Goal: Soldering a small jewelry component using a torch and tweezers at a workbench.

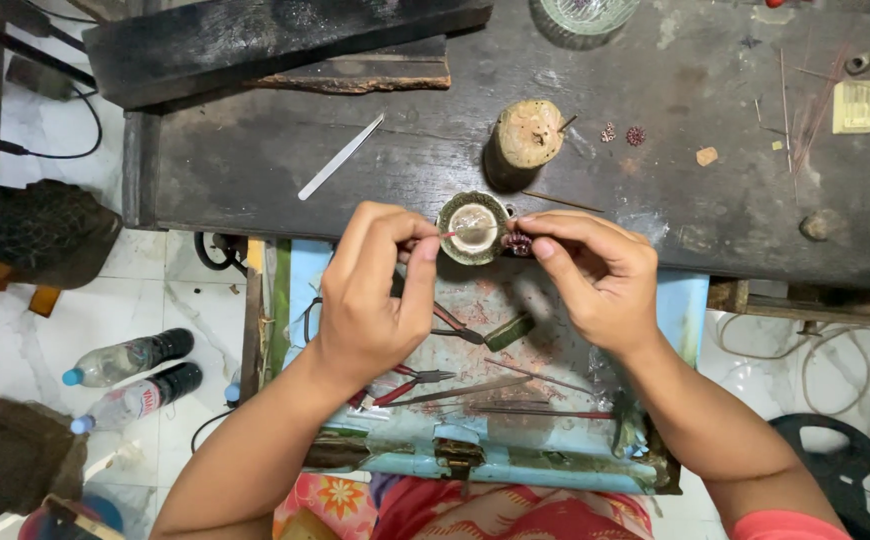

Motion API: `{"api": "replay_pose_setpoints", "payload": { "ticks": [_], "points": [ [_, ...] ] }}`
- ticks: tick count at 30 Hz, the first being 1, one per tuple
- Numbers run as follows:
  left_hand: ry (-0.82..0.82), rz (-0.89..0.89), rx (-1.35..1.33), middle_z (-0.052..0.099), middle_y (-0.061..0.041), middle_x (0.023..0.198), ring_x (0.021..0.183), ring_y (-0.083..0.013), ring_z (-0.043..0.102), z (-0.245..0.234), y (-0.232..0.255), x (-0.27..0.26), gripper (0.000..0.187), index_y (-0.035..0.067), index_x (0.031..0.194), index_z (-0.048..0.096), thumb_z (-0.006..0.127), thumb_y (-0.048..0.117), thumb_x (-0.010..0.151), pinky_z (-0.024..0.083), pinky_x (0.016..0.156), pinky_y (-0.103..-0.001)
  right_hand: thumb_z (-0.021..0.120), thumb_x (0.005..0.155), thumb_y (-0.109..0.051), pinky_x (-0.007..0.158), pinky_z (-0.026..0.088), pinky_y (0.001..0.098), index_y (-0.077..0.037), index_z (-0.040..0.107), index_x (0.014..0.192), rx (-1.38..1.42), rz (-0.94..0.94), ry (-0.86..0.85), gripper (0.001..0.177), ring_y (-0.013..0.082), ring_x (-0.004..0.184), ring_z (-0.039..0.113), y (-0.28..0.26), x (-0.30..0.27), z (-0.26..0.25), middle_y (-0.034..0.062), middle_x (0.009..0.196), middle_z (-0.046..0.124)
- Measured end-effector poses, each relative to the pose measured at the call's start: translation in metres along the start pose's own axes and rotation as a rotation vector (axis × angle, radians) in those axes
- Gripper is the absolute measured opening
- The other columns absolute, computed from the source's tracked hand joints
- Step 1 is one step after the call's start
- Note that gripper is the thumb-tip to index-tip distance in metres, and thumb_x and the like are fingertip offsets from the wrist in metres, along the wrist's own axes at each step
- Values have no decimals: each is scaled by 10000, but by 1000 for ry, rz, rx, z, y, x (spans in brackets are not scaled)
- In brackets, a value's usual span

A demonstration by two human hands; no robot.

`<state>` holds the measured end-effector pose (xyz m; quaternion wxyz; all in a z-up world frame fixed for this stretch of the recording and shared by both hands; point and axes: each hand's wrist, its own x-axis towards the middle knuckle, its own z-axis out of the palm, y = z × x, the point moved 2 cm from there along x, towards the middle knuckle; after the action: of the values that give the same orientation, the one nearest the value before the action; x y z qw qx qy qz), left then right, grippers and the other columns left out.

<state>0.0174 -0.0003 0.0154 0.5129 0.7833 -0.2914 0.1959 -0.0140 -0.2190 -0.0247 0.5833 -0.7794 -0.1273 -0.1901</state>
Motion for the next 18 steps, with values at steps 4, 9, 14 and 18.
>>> {"api": "replay_pose_setpoints", "payload": {
  "ticks": [4, 9, 14, 18],
  "points": [
    [-13, -55, 44, 595, -151, 845, 707, -308, 623, 3, -14, -2, 53, -30, 990, 622, 589, -3, 1022, 567, 642, -388, 692, 997, -19, 860, 589, 428, 18, 767, 1059, -4, -9, 3, 104, 332, 988, 770, 0, 0, 0, 188, 1014, 785],
    [-134, -148, 88, 598, -176, 846, 728, -377, 648, 7, -28, -3, 22, -22, 981, 643, 640, -9, 963, 550, 659, -457, 682, 996, -2, 863, 594, 432, 28, 765, 1049, 22, -16, -6, 104, 329, 968, 762, -4, 3, 0, 215, 1013, 772],
    [-41, -137, 104, 603, -136, 964, 811, -342, 651, 4, -18, 0, 101, 4, 1062, 657, 675, 49, 974, 564, 743, -432, 684, 998, -13, 888, 595, 402, 43, 739, 1073, 99, 24, 36, 109, 293, 1015, 748, 1, -3, 4, 217, 1051, 763],
    [45, -93, 36, 639, -109, 944, 699, -242, 620, 8, -9, -3, 103, 20, 1051, 680, 698, 58, 958, 543, 611, -356, 655, 981, 64, 903, 622, 299, 95, 625, 1095, 281, 155, 83, 122, 248, 1101, 727, 5, -13, 6, 236, 1153, 708]
  ]
}}
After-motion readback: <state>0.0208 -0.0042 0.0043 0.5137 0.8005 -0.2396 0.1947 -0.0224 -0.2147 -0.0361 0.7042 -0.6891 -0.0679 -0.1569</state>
